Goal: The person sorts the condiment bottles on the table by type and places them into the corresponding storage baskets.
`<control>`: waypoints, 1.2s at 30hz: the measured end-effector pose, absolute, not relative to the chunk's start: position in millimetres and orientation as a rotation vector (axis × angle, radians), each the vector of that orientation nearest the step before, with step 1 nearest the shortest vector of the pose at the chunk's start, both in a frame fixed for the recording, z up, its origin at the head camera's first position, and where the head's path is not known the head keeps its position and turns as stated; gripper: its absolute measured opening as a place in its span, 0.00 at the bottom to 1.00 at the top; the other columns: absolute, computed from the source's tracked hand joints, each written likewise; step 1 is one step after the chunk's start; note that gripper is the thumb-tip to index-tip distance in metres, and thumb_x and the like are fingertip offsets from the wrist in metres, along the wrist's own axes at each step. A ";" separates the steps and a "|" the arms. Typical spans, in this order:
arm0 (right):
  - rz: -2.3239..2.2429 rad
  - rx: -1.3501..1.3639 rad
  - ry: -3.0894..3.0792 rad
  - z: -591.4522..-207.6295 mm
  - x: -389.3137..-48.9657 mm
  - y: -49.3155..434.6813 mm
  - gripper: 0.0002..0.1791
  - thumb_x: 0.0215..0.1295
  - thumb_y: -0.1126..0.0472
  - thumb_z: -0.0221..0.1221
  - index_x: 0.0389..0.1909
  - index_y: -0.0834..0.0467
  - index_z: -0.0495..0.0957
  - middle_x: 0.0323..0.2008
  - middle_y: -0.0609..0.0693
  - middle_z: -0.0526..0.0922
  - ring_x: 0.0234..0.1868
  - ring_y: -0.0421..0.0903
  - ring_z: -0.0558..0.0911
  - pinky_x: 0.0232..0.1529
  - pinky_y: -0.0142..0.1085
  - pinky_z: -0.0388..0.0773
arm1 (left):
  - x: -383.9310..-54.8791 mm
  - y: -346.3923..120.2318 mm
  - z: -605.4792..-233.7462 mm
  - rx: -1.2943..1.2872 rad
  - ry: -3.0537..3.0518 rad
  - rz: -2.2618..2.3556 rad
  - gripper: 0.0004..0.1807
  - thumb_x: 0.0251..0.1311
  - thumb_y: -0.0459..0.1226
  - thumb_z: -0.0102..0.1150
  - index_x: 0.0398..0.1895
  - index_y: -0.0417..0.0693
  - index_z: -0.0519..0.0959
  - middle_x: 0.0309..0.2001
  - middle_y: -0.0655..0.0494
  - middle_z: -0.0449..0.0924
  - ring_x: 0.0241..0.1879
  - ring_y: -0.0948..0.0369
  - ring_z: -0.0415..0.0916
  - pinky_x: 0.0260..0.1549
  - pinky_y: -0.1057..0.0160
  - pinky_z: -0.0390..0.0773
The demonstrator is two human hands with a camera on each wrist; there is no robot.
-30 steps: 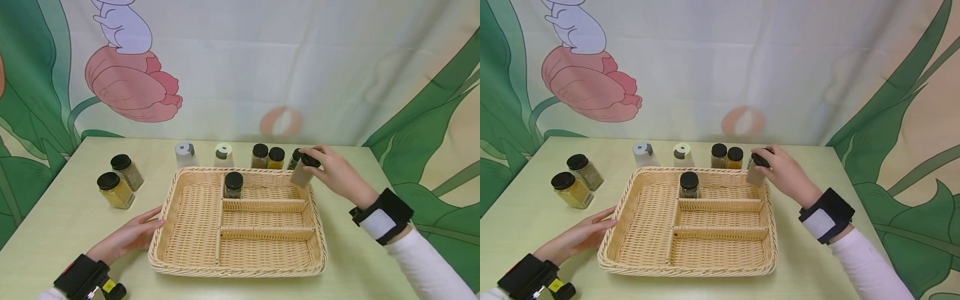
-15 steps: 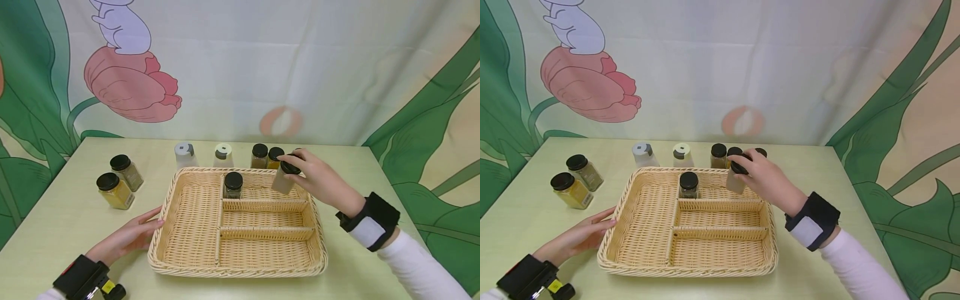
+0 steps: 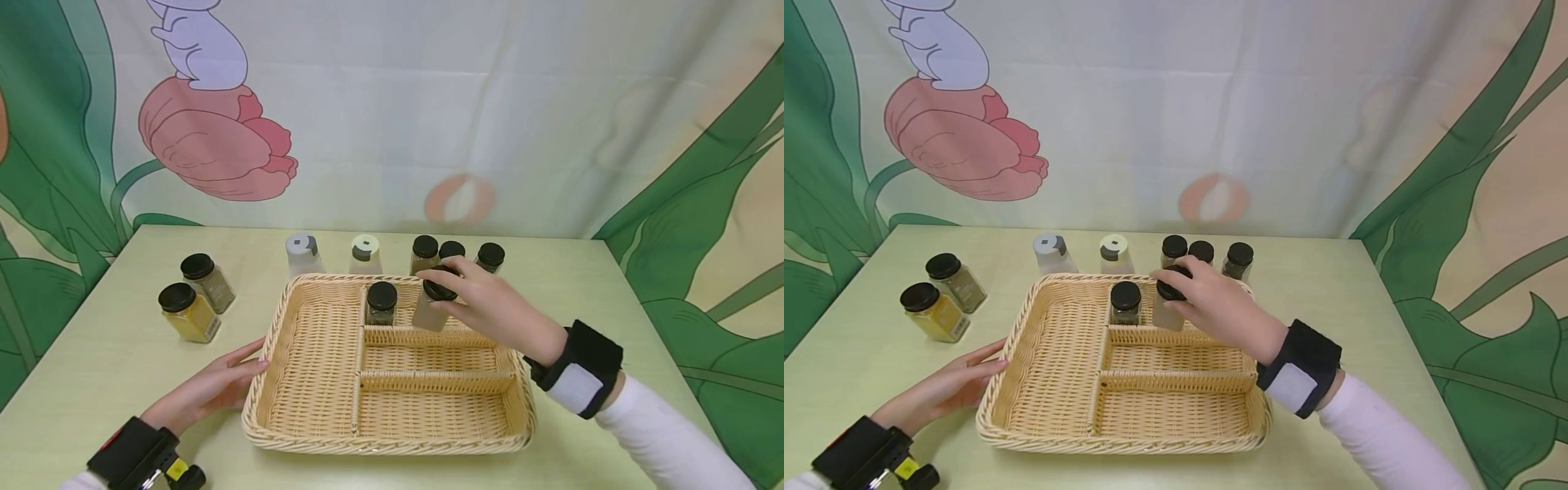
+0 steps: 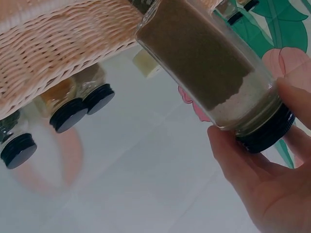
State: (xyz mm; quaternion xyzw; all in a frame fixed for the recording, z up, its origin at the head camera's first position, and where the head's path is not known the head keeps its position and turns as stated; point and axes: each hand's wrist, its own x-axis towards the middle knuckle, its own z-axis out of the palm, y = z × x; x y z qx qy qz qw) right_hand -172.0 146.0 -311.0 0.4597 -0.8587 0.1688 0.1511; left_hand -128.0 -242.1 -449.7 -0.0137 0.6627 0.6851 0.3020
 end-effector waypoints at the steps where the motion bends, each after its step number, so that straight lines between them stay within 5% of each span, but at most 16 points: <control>1: 0.488 1.333 -2.458 -311.2 -171.0 144.2 0.23 0.52 0.64 0.60 0.52 0.57 0.69 0.42 0.60 0.72 0.36 0.49 0.74 0.29 0.39 0.76 | -127.9 -242.2 -449.7 -0.030 1.757 1.818 0.37 0.62 0.44 0.45 0.66 0.48 0.36 0.65 0.32 0.45 0.55 0.50 0.61 0.47 0.39 0.67; 17: 0.440 1.410 -2.480 -316.2 -160.3 119.6 0.22 0.55 0.60 0.58 0.52 0.52 0.69 0.45 0.60 0.73 0.30 0.47 0.75 0.22 0.35 0.75 | -127.9 -241.5 -450.5 -0.026 1.756 1.829 0.37 0.63 0.43 0.45 0.66 0.47 0.36 0.65 0.32 0.45 0.55 0.50 0.61 0.47 0.38 0.66; 25: 0.507 1.495 -2.530 -323.7 -161.0 109.7 0.21 0.57 0.62 0.57 0.53 0.54 0.68 0.50 0.61 0.70 0.44 0.50 0.74 0.40 0.39 0.77 | -127.3 -241.6 -450.7 -0.059 1.754 1.816 0.37 0.62 0.43 0.45 0.66 0.48 0.36 0.65 0.31 0.42 0.55 0.50 0.61 0.48 0.39 0.66; 36: 0.503 1.555 -2.506 -336.3 -162.0 99.3 0.22 0.55 0.63 0.58 0.52 0.54 0.68 0.44 0.56 0.71 0.40 0.46 0.74 0.37 0.35 0.76 | -127.8 -240.3 -448.9 -0.072 1.762 1.810 0.37 0.62 0.44 0.46 0.67 0.49 0.37 0.66 0.32 0.42 0.56 0.49 0.60 0.47 0.39 0.67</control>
